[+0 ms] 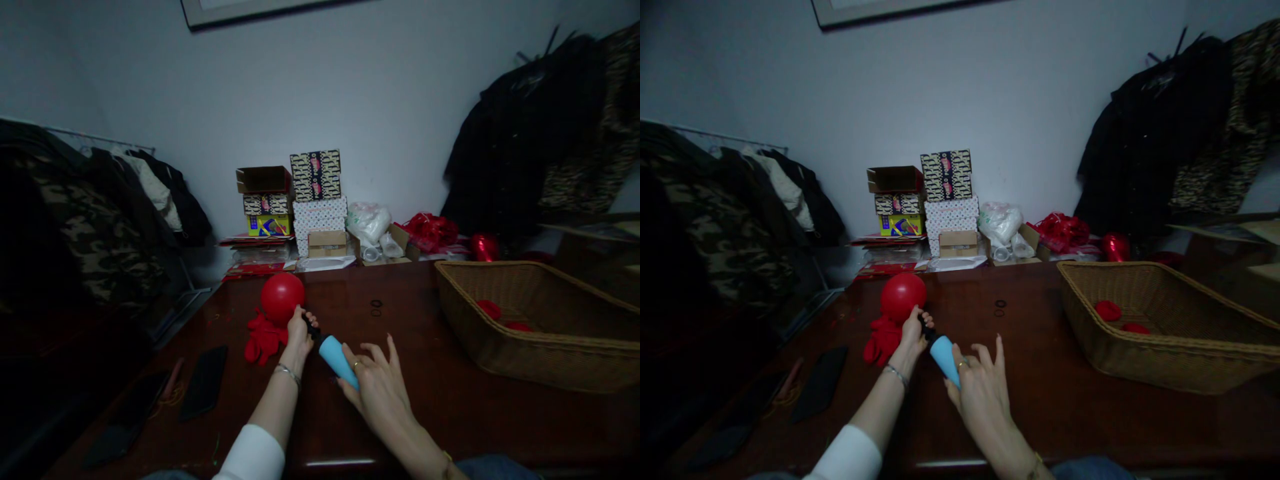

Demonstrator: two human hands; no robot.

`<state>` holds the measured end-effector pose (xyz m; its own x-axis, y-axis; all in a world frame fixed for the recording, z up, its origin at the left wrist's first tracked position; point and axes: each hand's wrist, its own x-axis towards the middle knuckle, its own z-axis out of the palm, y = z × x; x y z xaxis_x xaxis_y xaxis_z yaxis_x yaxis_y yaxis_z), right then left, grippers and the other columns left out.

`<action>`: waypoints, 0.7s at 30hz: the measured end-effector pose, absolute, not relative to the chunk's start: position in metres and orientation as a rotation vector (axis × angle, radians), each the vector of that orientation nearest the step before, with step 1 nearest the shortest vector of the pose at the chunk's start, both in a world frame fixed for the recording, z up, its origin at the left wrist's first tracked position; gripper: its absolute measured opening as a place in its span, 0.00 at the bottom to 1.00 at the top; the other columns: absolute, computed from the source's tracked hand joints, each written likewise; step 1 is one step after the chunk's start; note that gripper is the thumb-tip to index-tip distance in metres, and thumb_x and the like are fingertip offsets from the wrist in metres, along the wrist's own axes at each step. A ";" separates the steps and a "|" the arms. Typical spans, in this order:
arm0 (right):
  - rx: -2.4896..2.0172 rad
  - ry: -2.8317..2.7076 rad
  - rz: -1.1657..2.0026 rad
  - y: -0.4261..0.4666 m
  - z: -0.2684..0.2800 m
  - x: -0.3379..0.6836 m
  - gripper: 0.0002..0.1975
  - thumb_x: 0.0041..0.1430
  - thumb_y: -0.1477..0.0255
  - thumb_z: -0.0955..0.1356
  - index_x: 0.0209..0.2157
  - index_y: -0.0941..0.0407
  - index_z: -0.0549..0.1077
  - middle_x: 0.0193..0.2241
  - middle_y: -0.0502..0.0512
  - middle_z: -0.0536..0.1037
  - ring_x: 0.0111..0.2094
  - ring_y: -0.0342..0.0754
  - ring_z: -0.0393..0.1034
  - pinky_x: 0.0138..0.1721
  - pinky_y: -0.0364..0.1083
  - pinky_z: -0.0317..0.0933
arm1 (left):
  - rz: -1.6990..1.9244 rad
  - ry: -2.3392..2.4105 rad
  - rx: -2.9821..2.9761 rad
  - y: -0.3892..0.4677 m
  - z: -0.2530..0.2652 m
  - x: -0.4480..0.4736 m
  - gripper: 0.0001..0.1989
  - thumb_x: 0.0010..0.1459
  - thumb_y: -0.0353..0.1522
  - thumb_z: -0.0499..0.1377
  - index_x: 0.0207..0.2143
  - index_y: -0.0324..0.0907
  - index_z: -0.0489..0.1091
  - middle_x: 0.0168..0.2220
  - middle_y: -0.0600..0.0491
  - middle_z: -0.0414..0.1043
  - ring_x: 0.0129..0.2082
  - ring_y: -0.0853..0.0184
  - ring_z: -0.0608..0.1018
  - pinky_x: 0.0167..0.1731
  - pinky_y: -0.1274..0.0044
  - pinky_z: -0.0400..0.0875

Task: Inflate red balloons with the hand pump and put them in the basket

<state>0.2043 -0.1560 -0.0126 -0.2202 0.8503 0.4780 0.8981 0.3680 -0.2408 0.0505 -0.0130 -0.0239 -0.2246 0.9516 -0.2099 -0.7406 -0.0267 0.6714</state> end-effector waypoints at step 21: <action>-1.545 -2.098 -0.127 -0.162 -0.003 0.211 0.25 0.53 0.63 0.68 0.52 0.54 0.68 0.32 0.53 0.79 0.45 0.54 0.65 0.60 0.61 0.27 | 1.585 0.804 0.375 -0.018 -0.022 0.056 0.12 0.61 0.33 0.49 0.24 0.41 0.56 0.16 0.59 0.56 0.13 0.76 0.61 0.14 0.84 0.57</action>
